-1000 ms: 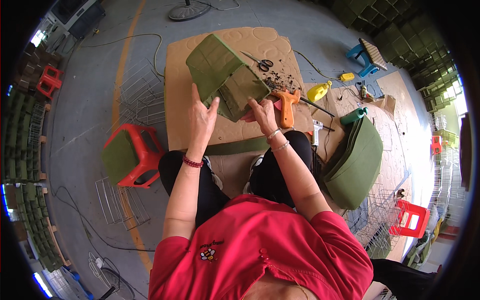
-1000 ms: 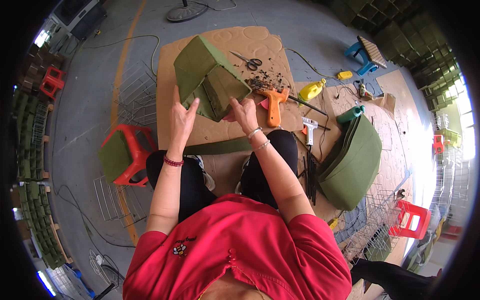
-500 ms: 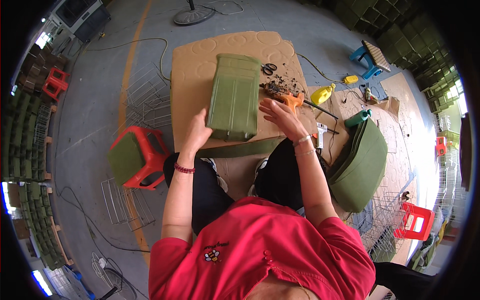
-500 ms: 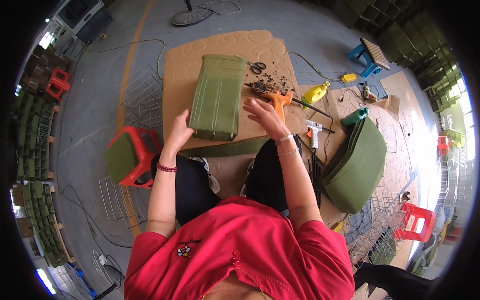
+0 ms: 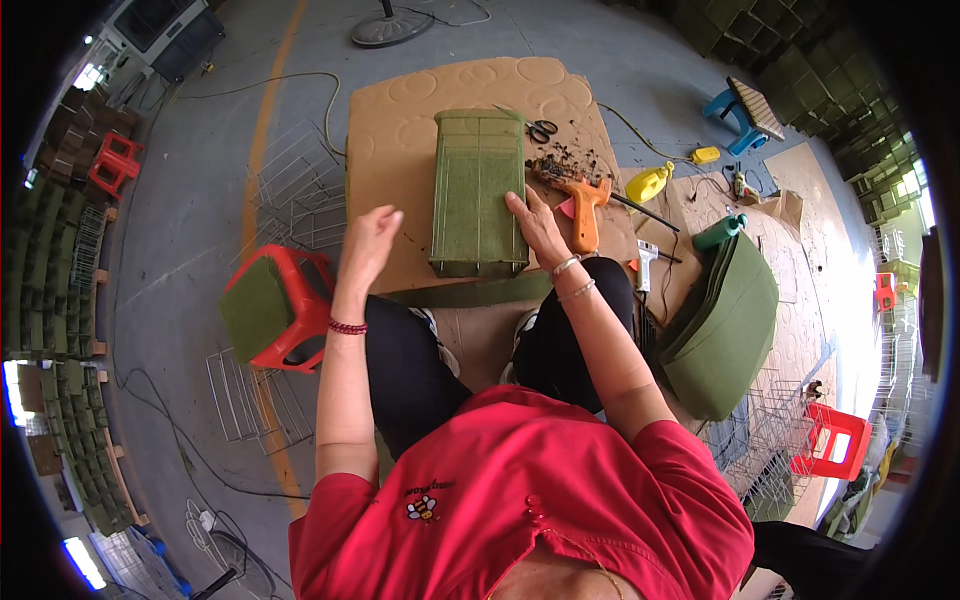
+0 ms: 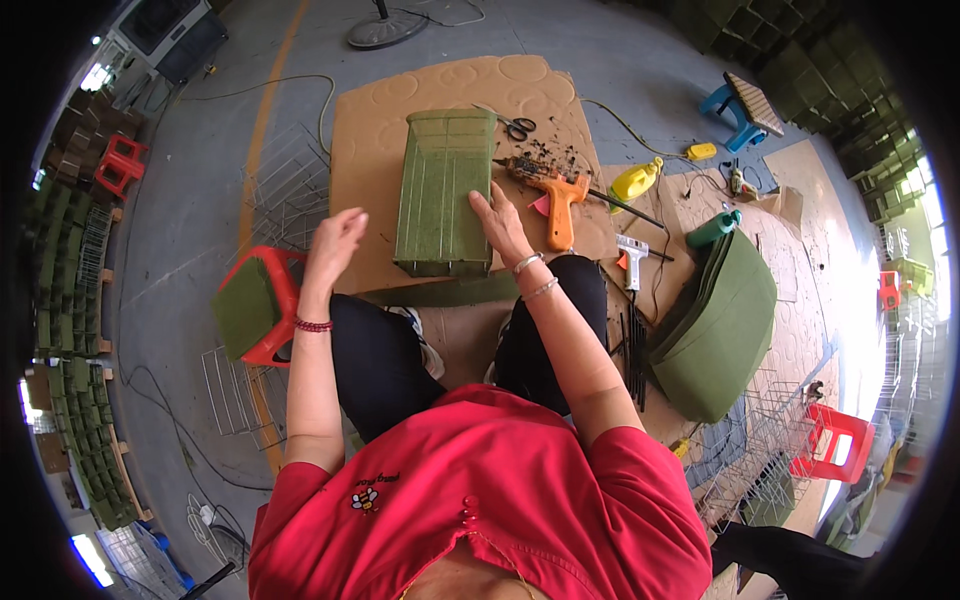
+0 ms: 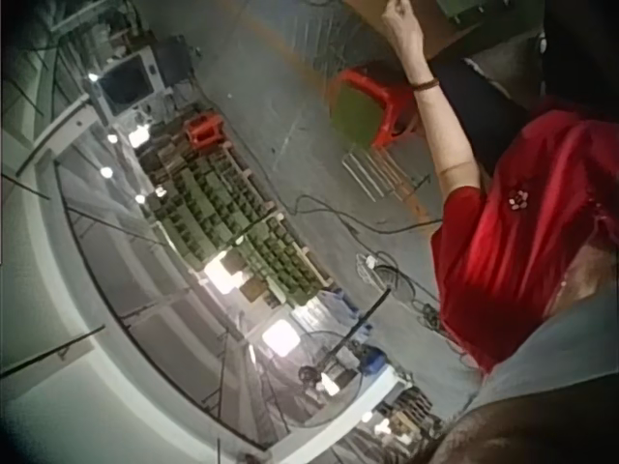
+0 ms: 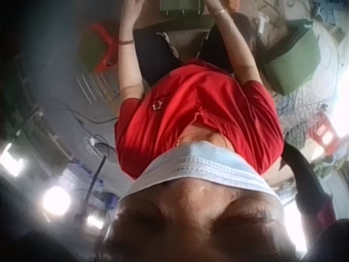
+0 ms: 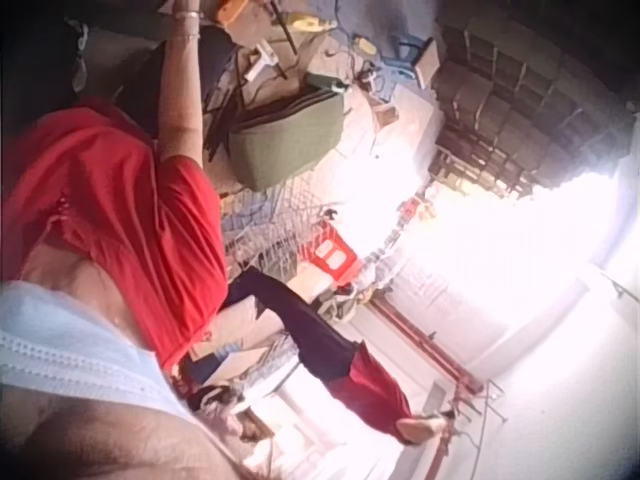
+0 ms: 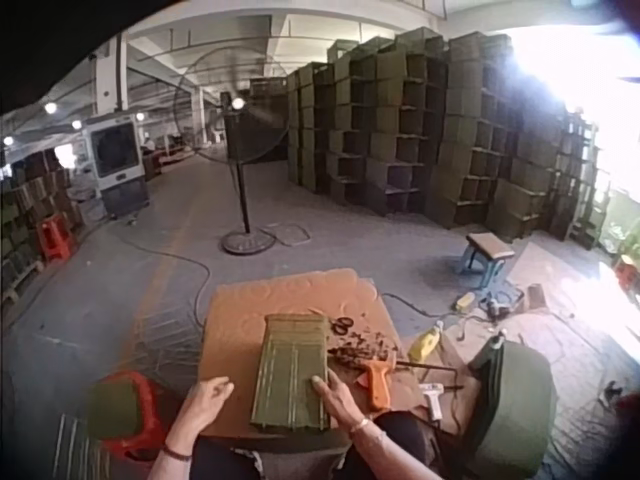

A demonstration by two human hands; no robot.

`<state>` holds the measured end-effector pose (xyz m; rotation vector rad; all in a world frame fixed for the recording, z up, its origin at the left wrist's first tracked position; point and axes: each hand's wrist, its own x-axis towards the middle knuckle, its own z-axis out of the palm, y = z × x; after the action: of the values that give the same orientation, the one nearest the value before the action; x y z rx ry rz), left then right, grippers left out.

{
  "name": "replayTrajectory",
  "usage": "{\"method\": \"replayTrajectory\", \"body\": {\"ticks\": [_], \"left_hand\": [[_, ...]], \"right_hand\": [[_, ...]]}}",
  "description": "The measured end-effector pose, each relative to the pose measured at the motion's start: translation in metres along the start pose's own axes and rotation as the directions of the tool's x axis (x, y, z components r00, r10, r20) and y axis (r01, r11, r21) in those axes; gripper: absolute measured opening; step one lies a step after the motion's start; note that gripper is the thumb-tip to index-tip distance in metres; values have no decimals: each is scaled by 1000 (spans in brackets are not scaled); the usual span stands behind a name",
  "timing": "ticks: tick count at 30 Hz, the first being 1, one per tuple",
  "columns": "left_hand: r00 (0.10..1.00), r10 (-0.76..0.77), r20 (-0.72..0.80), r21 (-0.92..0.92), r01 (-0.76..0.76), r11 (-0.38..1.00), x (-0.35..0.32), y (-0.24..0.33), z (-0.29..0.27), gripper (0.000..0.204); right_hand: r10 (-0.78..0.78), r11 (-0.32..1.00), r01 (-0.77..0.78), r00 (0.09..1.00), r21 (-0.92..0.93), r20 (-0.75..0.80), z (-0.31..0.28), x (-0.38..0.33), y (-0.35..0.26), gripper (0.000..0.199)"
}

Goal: Assembling a fabric-covered wire frame container using a hot glue gun.

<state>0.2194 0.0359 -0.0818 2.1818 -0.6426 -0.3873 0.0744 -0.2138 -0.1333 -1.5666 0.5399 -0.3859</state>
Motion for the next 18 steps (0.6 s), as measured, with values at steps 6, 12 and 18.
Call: {"method": "replayTrajectory", "body": {"ticks": [6,12,18], "left_hand": [[963,-17,269,-388,125,913,37,17,67,81],[948,301,-100,-415,-315,853,10,53,58,66],[946,238,-222,-733,-323,599,-6,64,43,53]], "right_hand": [[-82,995,78,994,54,68,4,4,-7,56],[-388,921,388,911,31,138,-13,-1,-63,69],[-422,885,355,884,301,201,-9,0,-76,77]]}}
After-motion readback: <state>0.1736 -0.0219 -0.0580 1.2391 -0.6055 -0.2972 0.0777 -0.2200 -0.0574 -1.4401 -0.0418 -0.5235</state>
